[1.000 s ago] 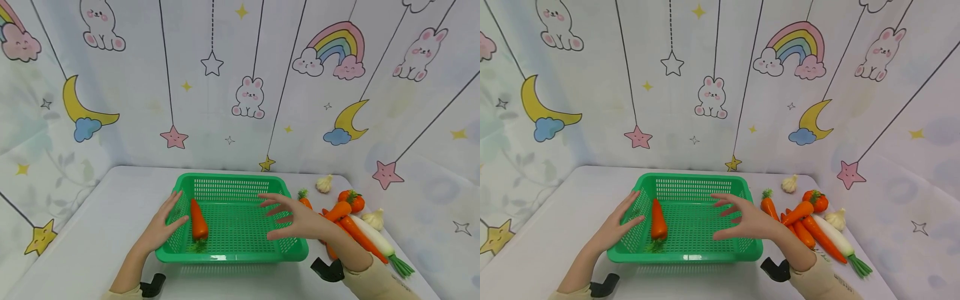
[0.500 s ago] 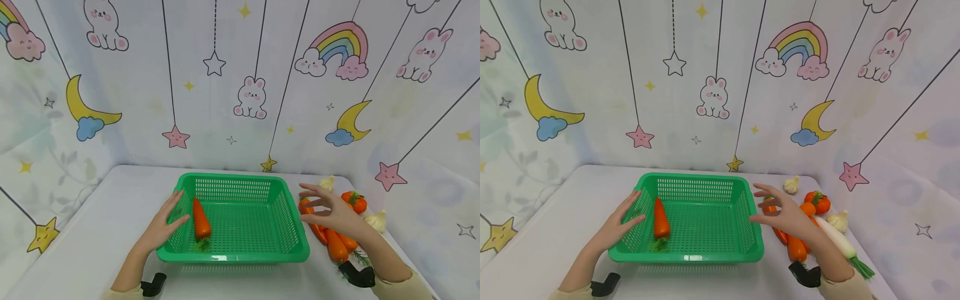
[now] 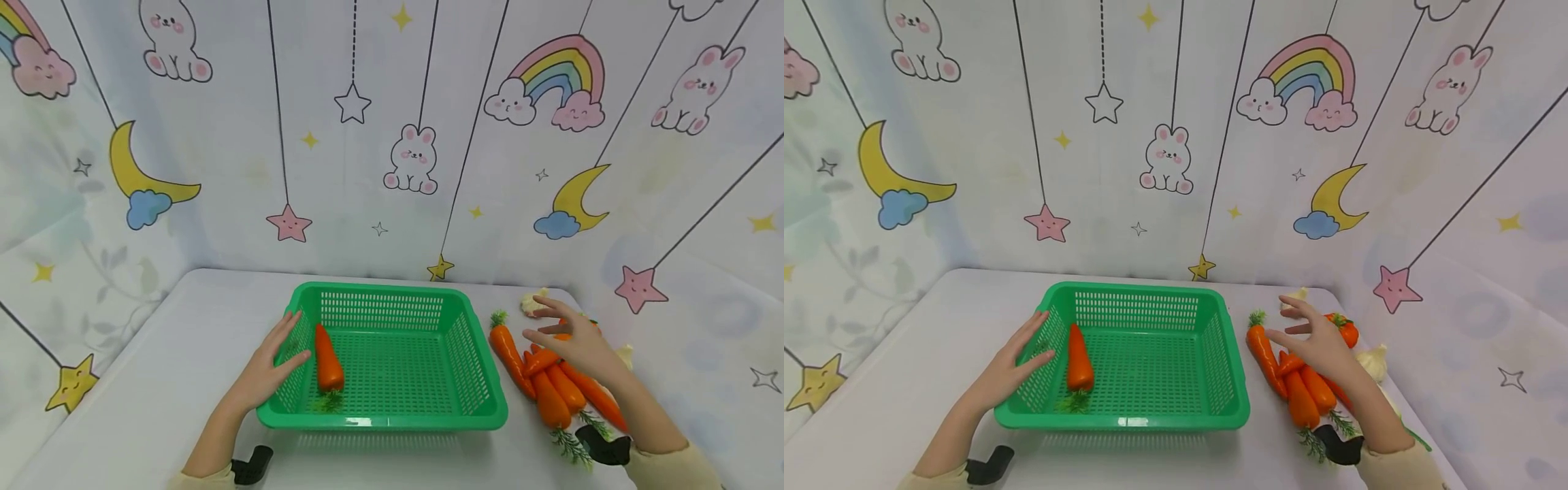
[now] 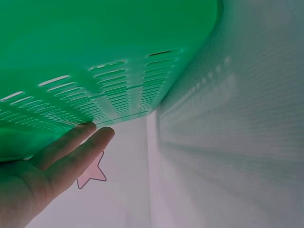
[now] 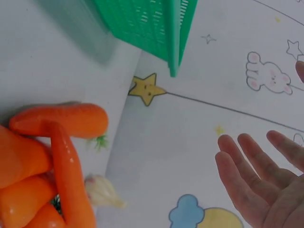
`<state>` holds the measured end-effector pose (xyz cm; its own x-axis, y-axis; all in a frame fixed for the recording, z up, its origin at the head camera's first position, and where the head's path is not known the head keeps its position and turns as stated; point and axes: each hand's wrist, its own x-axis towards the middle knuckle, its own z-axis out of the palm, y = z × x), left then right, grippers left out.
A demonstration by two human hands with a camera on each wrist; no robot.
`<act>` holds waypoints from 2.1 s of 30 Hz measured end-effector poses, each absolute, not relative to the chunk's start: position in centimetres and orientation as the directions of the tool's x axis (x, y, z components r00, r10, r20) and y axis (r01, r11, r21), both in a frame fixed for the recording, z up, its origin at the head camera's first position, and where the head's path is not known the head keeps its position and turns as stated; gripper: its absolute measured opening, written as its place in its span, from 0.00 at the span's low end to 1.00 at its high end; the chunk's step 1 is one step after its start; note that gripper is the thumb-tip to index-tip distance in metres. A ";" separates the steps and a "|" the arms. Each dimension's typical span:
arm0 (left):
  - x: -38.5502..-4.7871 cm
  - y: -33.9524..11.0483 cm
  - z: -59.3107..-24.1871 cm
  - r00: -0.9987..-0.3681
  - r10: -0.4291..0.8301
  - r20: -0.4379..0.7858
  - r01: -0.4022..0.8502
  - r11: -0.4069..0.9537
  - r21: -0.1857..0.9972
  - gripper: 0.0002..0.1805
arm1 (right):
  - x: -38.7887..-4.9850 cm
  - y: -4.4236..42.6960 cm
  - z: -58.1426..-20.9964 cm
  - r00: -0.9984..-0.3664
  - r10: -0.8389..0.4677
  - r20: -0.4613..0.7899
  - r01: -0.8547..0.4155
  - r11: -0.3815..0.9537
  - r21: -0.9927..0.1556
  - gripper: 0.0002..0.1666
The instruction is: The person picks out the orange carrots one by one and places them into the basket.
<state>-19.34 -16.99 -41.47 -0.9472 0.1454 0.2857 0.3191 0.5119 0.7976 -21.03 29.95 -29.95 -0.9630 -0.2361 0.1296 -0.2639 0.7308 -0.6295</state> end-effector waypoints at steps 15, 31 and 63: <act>-19.3 -16.9 -41.4 -0.950 0.139 0.280 0.310 0.519 0.796 0.37 | -23.3 33.8 -31.9 -0.986 -0.150 0.068 -0.161 0.791 -0.591 0.44; -19.3 -16.9 -41.4 -0.949 0.138 0.284 0.314 0.523 0.793 0.37 | -24.9 36.0 -34.6 -0.992 -0.079 -0.101 -0.004 0.808 -0.589 0.53; -19.4 -16.9 -41.5 -0.947 0.138 0.290 0.319 0.514 0.797 0.36 | -27.7 36.7 -36.2 -0.967 0.026 -0.253 0.163 0.826 -0.539 0.60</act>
